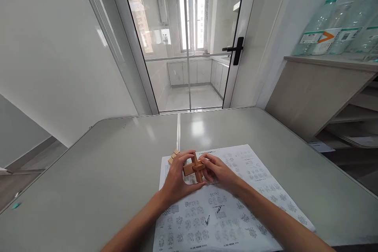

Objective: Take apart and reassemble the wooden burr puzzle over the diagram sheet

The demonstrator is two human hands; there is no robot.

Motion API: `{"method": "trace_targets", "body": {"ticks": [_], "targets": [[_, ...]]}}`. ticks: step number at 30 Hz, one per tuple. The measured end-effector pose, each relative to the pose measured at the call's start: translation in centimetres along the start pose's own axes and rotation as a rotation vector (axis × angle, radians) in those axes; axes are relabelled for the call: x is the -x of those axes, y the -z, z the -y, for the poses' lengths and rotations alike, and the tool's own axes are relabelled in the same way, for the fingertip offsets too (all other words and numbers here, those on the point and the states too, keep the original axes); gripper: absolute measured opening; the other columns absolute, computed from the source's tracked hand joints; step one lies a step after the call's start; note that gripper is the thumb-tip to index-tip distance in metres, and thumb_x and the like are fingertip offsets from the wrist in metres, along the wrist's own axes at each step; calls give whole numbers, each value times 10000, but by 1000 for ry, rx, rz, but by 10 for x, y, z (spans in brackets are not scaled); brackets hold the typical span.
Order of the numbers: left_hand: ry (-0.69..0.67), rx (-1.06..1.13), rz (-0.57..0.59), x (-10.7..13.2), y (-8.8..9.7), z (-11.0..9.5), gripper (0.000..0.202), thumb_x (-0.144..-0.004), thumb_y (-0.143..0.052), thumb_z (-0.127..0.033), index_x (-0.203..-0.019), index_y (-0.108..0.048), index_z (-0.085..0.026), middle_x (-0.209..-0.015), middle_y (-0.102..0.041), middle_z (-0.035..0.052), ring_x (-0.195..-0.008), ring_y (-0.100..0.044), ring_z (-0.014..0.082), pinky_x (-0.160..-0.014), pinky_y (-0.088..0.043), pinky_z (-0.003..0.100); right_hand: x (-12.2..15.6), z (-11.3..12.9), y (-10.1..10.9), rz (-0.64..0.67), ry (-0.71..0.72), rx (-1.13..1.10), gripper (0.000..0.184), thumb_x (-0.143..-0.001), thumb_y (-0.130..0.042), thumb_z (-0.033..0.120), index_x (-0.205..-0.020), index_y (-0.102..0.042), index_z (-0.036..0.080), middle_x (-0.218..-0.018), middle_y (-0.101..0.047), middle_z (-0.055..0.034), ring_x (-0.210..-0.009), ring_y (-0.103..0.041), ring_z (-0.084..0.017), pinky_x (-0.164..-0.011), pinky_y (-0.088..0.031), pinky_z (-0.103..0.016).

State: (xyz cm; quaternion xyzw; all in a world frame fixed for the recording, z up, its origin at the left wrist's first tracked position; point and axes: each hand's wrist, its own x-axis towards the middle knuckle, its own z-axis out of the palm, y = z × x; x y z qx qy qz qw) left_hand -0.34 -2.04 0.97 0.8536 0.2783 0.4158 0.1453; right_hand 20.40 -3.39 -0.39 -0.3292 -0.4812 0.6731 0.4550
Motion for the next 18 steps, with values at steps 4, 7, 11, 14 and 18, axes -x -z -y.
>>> {"method": "trace_targets", "body": {"ticks": [4,7,11,14,18], "targets": [[-9,1,0,1,-1,2,844,-762,-935,-354,-1424,-414,-304,-1453,-599,150,-1336,-605,338,-1125,-487,558,0,-1,-1,-18,14,-10,469,-966,-650,670,-892,-564,214,-587,-566,74,-432,-430,-71,-482,-315,-235],[36,27,-20,2,-1,4,846,-770,-928,-355,-1429,-399,-305,-1473,-588,160,-1351,-602,347,-1095,-508,548,-1,-2,-1,-26,19,-13,479,-965,-651,670,-866,-554,211,-627,-594,57,-448,-430,-69,-489,-303,-238],[123,92,-8,2,-1,4,890,-773,-926,-368,-1470,-375,-326,-1519,-563,144,-1365,-597,344,-1102,-502,542,-3,-4,2,-26,43,-22,466,-962,-667,654,-871,-545,213,-672,-622,42,-473,-435,-70,-498,-291,-237],[198,181,22,-1,1,1,993,-743,-948,-400,-1531,-345,-356,-1607,-479,133,-1432,-531,357,-1156,-463,560,-3,-4,4,-42,81,-13,453,-969,-660,651,-899,-563,215,-728,-644,32,-481,-425,-64,-485,-264,-234],[348,366,33,-4,2,0,968,-794,-896,-489,-1569,-331,-362,-1637,-431,138,-1464,-495,363,-1174,-455,561,-1,-4,4,-104,122,26,431,-973,-660,642,-931,-598,217,-762,-659,18,-512,-434,-78,-502,-291,-244]]}}
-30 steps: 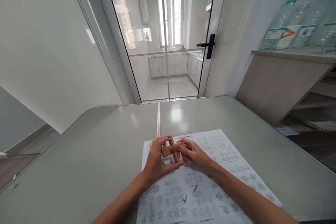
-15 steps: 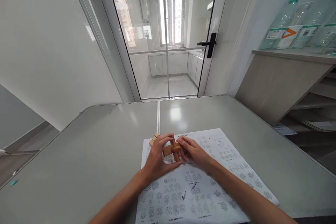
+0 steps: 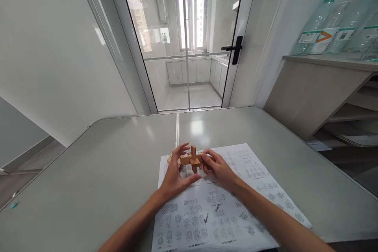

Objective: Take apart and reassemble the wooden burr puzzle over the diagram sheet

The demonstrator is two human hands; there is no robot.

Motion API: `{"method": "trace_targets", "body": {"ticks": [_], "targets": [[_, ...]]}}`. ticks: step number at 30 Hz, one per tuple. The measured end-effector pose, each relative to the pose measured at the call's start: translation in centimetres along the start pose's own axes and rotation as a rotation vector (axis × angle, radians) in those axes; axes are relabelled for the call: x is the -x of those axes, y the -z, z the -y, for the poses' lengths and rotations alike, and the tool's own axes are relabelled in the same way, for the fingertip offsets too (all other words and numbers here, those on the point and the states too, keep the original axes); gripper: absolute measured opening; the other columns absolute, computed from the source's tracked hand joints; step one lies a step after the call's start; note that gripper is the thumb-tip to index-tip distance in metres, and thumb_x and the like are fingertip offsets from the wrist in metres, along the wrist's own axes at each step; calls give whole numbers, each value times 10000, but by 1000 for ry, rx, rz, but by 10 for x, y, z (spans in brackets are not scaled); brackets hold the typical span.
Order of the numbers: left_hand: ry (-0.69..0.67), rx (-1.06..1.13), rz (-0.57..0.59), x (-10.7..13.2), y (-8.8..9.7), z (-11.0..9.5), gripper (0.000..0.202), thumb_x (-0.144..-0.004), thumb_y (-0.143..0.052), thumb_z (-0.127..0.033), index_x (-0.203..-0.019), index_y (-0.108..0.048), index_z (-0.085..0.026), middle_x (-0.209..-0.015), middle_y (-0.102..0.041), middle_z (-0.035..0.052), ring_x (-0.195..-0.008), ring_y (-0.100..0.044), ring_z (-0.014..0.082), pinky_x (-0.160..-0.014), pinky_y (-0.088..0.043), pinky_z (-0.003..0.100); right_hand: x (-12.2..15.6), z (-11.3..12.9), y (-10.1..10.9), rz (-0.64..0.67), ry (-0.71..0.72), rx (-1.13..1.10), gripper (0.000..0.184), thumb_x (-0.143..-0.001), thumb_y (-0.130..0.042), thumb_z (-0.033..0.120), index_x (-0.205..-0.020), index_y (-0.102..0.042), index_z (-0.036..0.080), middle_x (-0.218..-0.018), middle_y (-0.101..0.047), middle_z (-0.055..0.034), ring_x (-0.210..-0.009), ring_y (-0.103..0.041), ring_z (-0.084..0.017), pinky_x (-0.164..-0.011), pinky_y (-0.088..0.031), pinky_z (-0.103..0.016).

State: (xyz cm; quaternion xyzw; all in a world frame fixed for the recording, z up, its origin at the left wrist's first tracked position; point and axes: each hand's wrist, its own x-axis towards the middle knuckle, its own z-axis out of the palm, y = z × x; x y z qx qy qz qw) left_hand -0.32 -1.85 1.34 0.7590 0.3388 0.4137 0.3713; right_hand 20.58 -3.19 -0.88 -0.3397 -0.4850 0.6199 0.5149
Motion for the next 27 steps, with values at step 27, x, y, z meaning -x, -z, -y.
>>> {"method": "trace_targets", "body": {"ticks": [27], "targets": [[-34,-241,-21,-3,-4,12,837,-728,-935,-386,-1448,-516,-308,-1361,-640,101,-1162,-670,290,-986,-592,497,0,1,6,-31,53,238,359,-1003,-592,582,-974,-651,229,-767,-610,11,-583,-492,-141,-565,-396,-292]]}}
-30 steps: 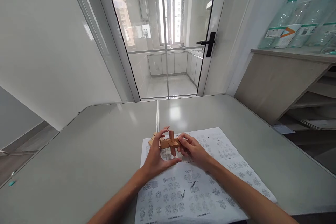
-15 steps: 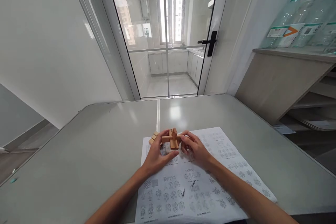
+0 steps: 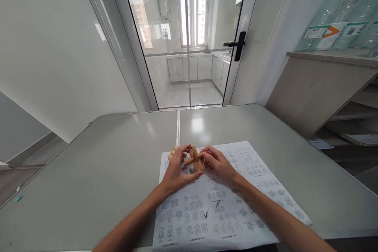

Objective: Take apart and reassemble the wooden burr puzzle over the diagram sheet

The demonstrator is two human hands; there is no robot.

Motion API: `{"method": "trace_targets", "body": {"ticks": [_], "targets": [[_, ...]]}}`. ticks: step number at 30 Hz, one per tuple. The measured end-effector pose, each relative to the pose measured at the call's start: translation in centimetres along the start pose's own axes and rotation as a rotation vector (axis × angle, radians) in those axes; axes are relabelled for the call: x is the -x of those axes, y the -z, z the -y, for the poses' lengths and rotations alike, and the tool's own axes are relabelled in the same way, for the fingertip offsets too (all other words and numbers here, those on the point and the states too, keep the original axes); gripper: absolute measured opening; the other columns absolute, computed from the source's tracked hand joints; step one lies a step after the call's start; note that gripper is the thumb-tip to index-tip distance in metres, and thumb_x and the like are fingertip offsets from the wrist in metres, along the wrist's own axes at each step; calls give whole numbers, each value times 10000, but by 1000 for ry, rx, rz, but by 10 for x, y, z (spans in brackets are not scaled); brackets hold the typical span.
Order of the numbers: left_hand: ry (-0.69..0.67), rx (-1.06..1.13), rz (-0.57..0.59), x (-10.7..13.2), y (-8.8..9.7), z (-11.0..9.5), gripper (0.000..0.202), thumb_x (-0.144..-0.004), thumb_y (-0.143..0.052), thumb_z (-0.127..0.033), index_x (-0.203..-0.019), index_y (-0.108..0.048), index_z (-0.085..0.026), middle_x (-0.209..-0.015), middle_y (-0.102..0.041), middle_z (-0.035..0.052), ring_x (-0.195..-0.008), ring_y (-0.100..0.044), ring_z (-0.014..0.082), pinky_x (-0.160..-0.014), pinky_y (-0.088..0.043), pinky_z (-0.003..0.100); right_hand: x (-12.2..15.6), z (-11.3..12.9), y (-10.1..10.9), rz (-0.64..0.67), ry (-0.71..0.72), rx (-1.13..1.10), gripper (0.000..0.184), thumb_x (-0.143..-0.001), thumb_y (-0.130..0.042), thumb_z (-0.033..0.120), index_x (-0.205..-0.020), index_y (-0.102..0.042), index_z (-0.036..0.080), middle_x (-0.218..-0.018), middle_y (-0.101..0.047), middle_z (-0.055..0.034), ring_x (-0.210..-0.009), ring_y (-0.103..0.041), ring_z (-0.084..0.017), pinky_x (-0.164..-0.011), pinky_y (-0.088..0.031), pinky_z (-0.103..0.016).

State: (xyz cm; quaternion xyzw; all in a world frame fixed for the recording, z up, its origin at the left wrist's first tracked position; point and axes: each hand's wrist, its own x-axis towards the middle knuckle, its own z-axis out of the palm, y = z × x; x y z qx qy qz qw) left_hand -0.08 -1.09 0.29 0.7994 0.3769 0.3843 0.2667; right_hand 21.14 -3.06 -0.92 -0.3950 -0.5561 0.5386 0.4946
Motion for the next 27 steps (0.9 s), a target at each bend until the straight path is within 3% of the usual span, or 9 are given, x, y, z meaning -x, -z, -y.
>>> {"method": "trace_targets", "body": {"ticks": [6,12,27], "targets": [[18,-116,-5,0,0,5,892,-685,-948,-431,-1443,-502,-286,-1309,-648,93,-1115,-670,286,-943,-596,482,1,10,8,55,80,343,345,-1073,-508,504,-1030,-696,218,-900,-682,-33,-731,-548,-175,-677,-420,-312],[-5,-136,-14,0,0,4,903,-659,-963,-422,-1425,-504,-286,-1284,-642,96,-1095,-663,289,-944,-587,489,-4,6,24,148,168,450,292,-1079,-515,423,-1124,-734,235,-1017,-756,-66,-817,-640,-209,-744,-478,-337],[-5,-132,-7,-3,4,3,864,-645,-973,-418,-1368,-524,-265,-1263,-627,90,-1085,-659,279,-950,-586,481,2,1,16,-31,238,652,224,-1060,-561,385,-1069,-757,276,-938,-797,-33,-641,-614,-181,-670,-446,-327]]}}
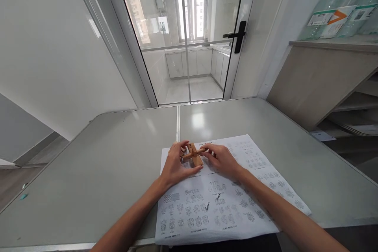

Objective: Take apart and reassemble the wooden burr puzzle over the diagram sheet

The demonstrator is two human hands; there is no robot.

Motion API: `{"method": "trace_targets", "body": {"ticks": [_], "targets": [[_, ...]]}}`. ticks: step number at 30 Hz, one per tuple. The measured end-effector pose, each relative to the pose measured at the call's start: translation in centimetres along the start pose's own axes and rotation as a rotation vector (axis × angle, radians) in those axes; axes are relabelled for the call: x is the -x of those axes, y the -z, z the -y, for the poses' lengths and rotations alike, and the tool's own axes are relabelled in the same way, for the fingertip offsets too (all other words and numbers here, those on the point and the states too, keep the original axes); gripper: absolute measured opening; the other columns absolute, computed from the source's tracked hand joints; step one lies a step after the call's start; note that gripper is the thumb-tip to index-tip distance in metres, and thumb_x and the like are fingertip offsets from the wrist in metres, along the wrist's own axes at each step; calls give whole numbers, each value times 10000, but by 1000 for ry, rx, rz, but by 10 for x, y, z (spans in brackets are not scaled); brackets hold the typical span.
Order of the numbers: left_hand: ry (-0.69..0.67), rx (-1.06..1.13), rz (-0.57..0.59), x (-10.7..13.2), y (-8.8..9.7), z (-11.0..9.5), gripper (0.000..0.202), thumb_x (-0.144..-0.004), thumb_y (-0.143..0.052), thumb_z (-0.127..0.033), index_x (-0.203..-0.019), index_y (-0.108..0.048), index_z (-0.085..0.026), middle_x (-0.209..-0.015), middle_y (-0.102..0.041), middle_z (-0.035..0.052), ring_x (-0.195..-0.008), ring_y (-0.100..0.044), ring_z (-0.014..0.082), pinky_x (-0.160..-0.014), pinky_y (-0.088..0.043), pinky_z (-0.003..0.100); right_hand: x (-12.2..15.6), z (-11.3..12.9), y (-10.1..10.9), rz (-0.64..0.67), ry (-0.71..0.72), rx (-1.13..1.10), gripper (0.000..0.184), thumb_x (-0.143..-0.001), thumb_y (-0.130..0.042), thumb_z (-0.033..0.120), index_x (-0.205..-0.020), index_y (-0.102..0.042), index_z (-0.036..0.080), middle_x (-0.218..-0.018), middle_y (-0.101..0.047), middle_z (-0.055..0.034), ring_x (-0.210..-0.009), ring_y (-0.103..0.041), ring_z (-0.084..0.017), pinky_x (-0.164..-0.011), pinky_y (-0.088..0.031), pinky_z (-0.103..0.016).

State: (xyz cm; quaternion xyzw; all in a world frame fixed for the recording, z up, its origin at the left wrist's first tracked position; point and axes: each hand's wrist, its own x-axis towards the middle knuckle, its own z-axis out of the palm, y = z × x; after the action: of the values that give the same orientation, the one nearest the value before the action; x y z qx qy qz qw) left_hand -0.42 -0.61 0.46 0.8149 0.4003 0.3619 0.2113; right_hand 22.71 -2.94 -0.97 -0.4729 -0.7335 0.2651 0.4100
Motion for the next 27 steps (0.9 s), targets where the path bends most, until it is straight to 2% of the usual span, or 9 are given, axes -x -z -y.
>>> {"method": "trace_targets", "body": {"ticks": [11,20,27], "targets": [[9,-1,-16,0,-2,0,843,-648,-967,-411,-1366,-548,-275,-1254,-630,87,-1080,-661,277,-925,-608,470,-1,-5,4,79,-1,-108,252,-1063,-556,416,-1047,-746,252,-905,-765,-44,-672,-604,-185,-645,-440,-308],[14,12,1,-2,2,-5,841,-644,-976,-405,-1356,-546,-278,-1246,-626,79,-1080,-648,274,-925,-603,466,0,-3,3,19,16,-28,214,-1056,-563,380,-1073,-744,266,-893,-772,-44,-668,-621,-198,-665,-453,-328],[16,10,10,-2,1,-4,833,-652,-972,-394,-1358,-547,-271,-1267,-620,84,-1086,-634,272,-951,-584,465,-2,-1,10,79,37,-96,241,-1072,-540,382,-1062,-738,244,-919,-759,-48,-701,-609,-186,-671,-459,-317]]}}
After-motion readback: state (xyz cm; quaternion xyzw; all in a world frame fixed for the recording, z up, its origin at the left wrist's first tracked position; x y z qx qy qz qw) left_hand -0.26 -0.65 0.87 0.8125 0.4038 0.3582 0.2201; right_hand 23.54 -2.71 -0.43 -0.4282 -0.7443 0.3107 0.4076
